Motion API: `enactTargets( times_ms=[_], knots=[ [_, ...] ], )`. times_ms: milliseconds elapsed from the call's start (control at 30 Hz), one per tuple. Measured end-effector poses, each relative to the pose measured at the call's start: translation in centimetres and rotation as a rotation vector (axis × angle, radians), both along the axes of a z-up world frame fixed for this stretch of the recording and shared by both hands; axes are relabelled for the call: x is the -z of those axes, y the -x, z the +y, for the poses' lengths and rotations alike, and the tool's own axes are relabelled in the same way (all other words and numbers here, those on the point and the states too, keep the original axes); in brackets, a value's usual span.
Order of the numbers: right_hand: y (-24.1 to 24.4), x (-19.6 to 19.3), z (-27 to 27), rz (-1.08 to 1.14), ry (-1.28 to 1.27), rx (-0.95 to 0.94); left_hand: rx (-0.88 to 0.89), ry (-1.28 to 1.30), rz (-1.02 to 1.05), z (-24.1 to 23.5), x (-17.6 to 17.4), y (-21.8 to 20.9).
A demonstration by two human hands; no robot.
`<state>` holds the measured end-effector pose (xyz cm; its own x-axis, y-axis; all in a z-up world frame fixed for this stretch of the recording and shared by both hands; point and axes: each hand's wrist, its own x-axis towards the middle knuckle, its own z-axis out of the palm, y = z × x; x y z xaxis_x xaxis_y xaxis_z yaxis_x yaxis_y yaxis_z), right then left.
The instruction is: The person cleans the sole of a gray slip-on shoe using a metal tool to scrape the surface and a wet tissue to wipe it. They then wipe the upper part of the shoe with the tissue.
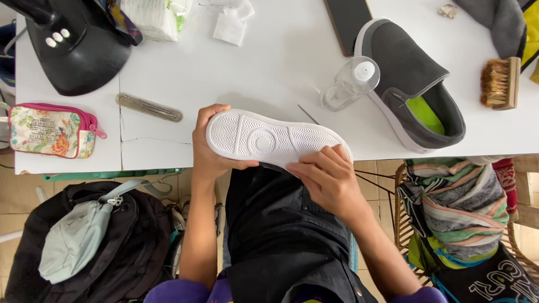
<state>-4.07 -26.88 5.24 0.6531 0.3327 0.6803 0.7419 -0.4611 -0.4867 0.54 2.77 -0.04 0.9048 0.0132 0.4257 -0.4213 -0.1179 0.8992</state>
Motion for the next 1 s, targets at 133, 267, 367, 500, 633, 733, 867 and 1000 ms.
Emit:
enactTargets(
  times_ms=[133,267,367,500,633,733,867,1000],
  knots=[
    [1.0,-0.3,-3.0,-0.002,0.030,-0.049,0.012,0.003,0.025,-0.1,0.2,-0.1],
    [0.7,-1.2,-3.0,0.017,0.062,-0.065,0.018,-0.002,0.050,-0.5,0.2,-0.2],
    [-0.2,-0.9,-1.6,0.014,0.033,-0.099,0.015,-0.018,0.046,-0.4,0.0,-0.2],
    [0.1,-1.1,-2.9,0.031,0.067,-0.147,0.018,-0.057,0.049,-0.2,0.3,0.0],
    [-1.0,-0.6,-3.6,0.061,0.089,-0.126,0.031,-0.037,0.072,-0.6,-0.3,0.0],
    [-2.0,0.7,-2.0,0.078,0.016,-0.005,0.028,-0.033,0.076,-0.6,-0.4,0.3],
    [-1.2,0.3,-1.8,0.172,-0.023,-0.028,-0.001,-0.015,0.076,-0.4,-0.3,0.2],
    [-1.1,-1.0,-2.7,0.177,0.008,-0.176,0.007,-0.004,0.078,-0.6,-0.2,0.0]
  ],
)
